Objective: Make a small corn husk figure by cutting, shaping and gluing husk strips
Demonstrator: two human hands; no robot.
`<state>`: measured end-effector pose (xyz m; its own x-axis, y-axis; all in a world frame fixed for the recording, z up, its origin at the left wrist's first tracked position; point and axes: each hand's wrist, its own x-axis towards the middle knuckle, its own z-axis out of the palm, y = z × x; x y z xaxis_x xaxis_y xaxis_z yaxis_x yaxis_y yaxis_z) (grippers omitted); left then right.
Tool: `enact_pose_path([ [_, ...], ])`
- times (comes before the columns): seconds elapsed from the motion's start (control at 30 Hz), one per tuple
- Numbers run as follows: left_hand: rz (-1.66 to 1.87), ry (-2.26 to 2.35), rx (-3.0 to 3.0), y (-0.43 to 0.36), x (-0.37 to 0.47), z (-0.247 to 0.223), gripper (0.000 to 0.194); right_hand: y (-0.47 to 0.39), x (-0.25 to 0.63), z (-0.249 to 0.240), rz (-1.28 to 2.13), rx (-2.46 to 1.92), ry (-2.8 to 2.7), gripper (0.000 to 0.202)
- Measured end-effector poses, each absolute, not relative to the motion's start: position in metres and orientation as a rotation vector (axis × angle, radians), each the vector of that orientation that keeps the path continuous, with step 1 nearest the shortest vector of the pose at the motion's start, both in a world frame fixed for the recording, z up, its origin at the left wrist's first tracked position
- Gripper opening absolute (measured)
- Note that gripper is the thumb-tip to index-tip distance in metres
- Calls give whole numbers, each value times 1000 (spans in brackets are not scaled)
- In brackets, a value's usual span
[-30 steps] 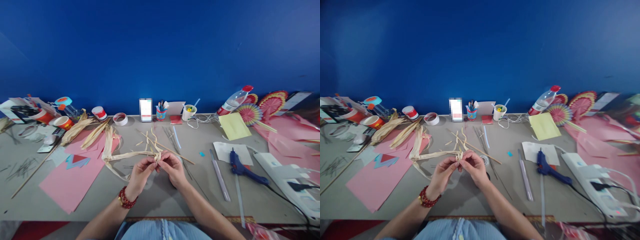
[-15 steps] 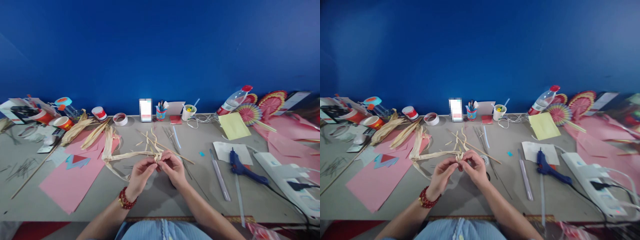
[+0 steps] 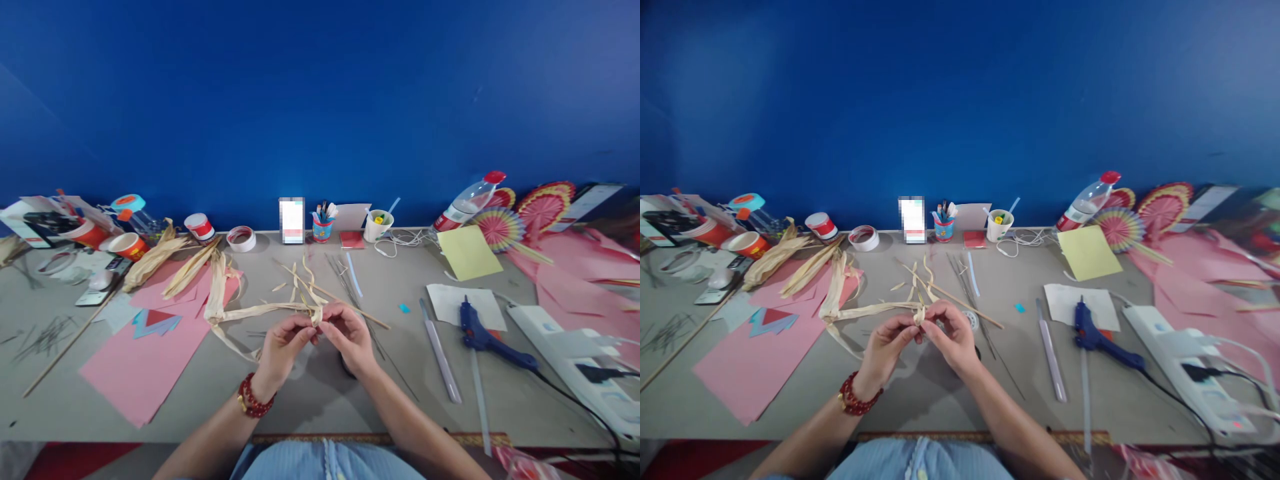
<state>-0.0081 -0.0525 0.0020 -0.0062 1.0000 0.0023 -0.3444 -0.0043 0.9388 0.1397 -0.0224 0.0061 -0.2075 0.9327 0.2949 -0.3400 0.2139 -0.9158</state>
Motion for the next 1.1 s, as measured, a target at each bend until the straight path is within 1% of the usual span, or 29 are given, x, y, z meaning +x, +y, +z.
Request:
enact_pose_path([
  [0.17,1366,949,953,-51,-8,3,11,-22,140,8,1389,-620,-1252,14],
  [0.4,1335,875,825,-52,-8,4,13,-20,142,6,1438,-560,-1297,6],
  [0.5,1327,860,799,-53,-8,4,13,-18,145,4,1370,-589,-1359,5],
  [0.7,1309,857,781,-53,-9,3,12,-15,149,9,1060,-676,-1571,4],
  [0.8,1307,856,759,-53,-9,3,13,-14,150,13,969,-692,-1632,3],
  [1.1,1321,858,683,-54,-7,8,18,-15,151,15,950,-692,-1662,4],
])
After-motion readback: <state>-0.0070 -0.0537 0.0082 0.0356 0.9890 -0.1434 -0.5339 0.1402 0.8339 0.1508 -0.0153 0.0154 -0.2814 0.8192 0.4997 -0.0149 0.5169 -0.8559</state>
